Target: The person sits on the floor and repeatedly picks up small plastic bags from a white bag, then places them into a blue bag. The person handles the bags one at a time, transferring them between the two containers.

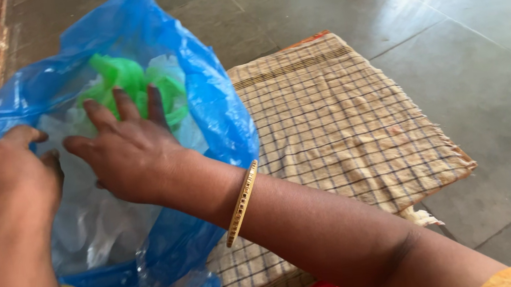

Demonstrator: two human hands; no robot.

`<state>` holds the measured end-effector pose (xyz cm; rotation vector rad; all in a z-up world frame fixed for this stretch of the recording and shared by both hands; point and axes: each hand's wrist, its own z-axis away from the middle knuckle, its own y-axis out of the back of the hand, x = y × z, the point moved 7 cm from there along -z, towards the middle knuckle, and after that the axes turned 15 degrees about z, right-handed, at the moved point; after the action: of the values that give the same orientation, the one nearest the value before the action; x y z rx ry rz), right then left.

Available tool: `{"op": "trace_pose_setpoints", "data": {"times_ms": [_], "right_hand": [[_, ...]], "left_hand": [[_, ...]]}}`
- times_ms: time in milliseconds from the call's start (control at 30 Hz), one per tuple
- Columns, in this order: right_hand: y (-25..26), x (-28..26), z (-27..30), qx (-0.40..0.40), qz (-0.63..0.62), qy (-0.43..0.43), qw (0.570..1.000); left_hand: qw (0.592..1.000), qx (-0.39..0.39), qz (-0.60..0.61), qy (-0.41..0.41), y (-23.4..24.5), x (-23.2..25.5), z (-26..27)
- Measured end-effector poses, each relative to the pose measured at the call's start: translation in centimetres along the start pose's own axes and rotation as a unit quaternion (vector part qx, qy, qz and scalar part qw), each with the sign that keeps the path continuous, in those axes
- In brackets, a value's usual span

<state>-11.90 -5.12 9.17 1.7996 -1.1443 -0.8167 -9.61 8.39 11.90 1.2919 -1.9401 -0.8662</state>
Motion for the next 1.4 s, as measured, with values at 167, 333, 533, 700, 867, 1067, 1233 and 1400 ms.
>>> {"op": "trace_pose_setpoints", "data": {"times_ms": [167, 333, 533, 700, 867, 1067, 1233, 1400], "right_hand": [[-2.3, -0.2, 0.3, -0.111, 0.033, -0.001, 0.993], [-3.4, 0.3, 0.9, -0.135, 0.049, -0.006, 0.990], [-1.8, 0.2, 1.6, -0.058, 0.022, 0.014, 0.998], [1.3, -0.1, 3.8, -0.015, -0.014, 0.048, 0.999], [3.3, 0.4, 6.5, -0.033, -0.042, 0.060, 0.997], [5.0, -0.1, 8.7, 0.006, -0.038, 0.073, 0.997], [4.1, -2.3, 11.0, -0.086, -0.066, 0.137, 0.985], [3.2, -3.5, 11.4, -0.157, -0.012, 0.147, 0.977]], "left_hand": [[0.994, -0.082, -0.038, 0.065, -1.3, -3.8, -0.6], [0.999, 0.023, 0.003, 0.031, -0.3, -5.4, -0.3], [0.998, 0.042, 0.049, 0.001, 2.7, -2.6, 2.3], [0.995, 0.078, 0.007, -0.058, 7.1, 2.7, 7.9], [0.988, -0.055, 0.146, -0.005, 6.0, 5.6, 11.9], [0.977, -0.204, 0.054, 0.039, 2.2, 5.4, 15.6], [0.976, -0.215, 0.004, 0.039, 0.6, 3.8, 16.1], [0.948, -0.292, -0.035, 0.117, -0.5, 2.2, 16.7]]}}
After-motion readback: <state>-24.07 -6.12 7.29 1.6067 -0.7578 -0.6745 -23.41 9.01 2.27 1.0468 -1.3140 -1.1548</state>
